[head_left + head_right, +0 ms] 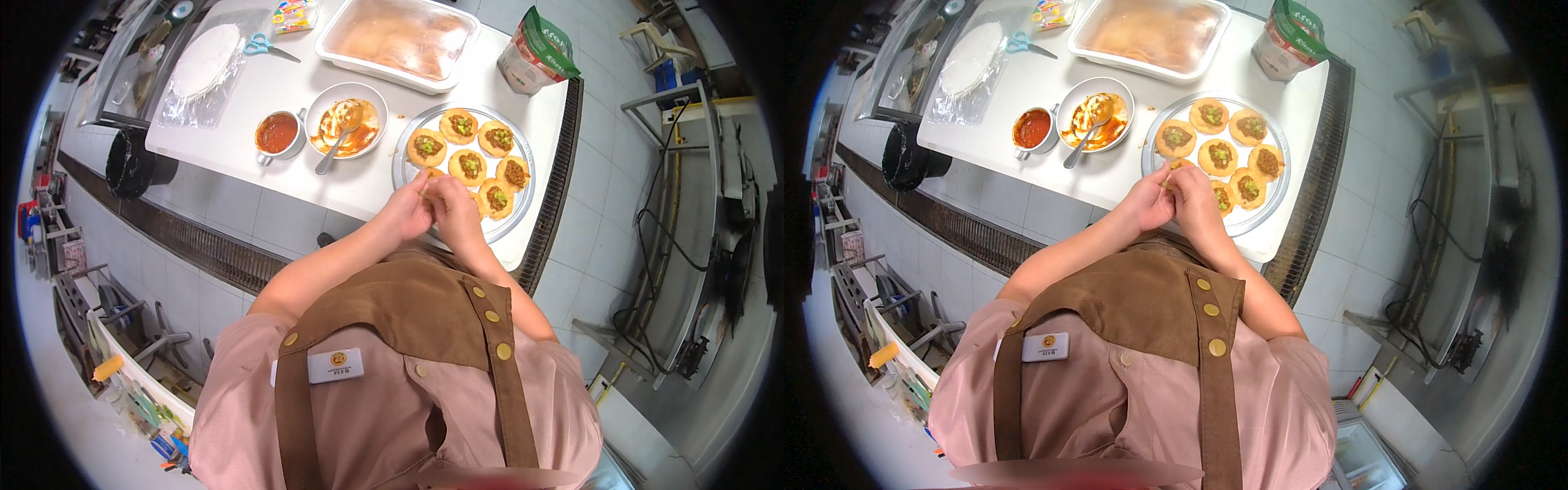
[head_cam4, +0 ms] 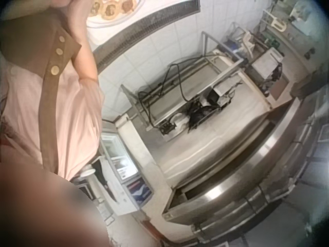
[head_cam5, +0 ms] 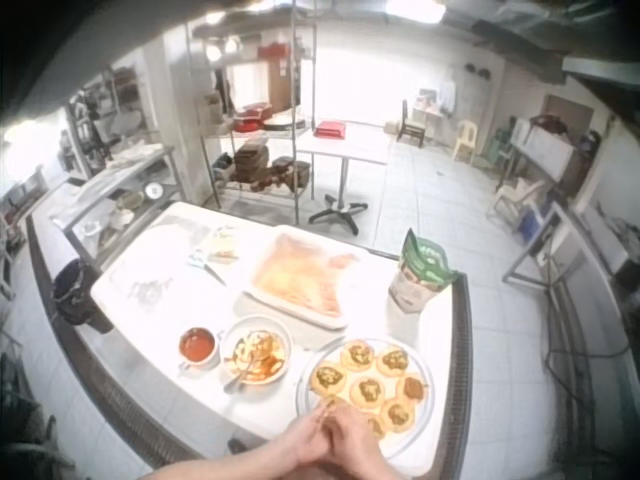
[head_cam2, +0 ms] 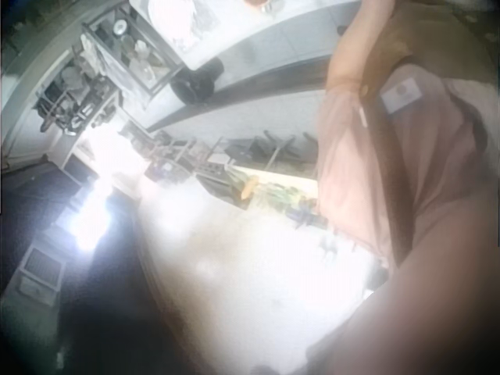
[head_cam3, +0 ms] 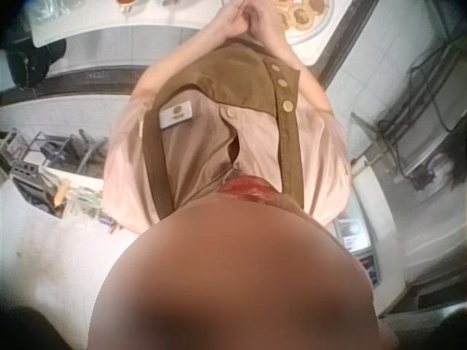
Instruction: The person assembles small open-faced tapas by spooning a red sauce onto bread rounds, then topping them with chopped green vegetables and grated cheese. The person also stirs a large pan of red sauce on the stove and chops vegetables on a cutting board.
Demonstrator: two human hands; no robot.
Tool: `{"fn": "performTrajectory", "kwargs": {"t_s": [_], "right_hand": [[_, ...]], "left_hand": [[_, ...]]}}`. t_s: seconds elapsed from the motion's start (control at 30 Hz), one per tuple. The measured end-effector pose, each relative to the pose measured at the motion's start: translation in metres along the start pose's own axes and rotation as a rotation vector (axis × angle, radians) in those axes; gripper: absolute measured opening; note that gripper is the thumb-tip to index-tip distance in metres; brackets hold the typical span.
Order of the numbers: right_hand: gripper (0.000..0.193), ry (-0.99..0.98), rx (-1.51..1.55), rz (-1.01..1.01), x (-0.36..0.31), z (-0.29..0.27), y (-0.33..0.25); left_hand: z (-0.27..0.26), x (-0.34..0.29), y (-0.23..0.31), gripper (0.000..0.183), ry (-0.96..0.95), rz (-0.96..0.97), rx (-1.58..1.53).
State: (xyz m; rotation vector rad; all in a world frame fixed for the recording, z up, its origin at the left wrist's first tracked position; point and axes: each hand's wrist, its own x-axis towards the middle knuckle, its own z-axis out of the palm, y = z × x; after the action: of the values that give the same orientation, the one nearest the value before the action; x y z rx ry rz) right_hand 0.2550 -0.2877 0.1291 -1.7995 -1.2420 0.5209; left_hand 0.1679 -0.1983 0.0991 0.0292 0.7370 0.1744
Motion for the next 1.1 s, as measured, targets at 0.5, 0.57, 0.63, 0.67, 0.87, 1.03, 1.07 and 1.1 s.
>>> {"fn": "performTrajectory", "kwargs": {"t_s": [0.5,0.57,0.63,0.67,0.87,1.03,1.07,1.1], "right_hand": [[0.015,0.356,-0.451,0.345,0.024,-0.090,0.129],[0.017,0.324,-0.507,0.276,0.022,-0.089,0.129],[0.020,0.327,-0.514,0.228,0.021,-0.088,0.127],[0.021,0.347,-0.493,0.216,0.020,-0.088,0.126],[0.023,0.282,-0.576,0.180,0.019,-0.090,0.121],[0.020,0.294,-0.620,0.083,0.023,-0.080,0.099],[0.021,0.256,-0.611,0.047,0.023,-0.074,0.093],[0.022,0.213,-0.604,0.031,0.023,-0.067,0.086]], "left_hand": [[-0.026,-0.004,0.018,0.027,0.114,-0.067,-0.109],[-0.026,-0.006,0.020,0.027,0.110,-0.060,-0.089],[-0.028,-0.007,0.021,0.028,0.114,-0.050,-0.078],[-0.029,-0.008,0.022,0.028,0.116,-0.045,-0.077],[-0.031,-0.010,0.025,0.029,0.125,-0.031,-0.072],[-0.035,-0.012,0.027,0.031,0.119,-0.002,-0.072],[-0.036,-0.012,0.028,0.032,0.103,0.002,-0.072],[-0.037,-0.012,0.029,0.033,0.108,0.005,-0.072]]}}
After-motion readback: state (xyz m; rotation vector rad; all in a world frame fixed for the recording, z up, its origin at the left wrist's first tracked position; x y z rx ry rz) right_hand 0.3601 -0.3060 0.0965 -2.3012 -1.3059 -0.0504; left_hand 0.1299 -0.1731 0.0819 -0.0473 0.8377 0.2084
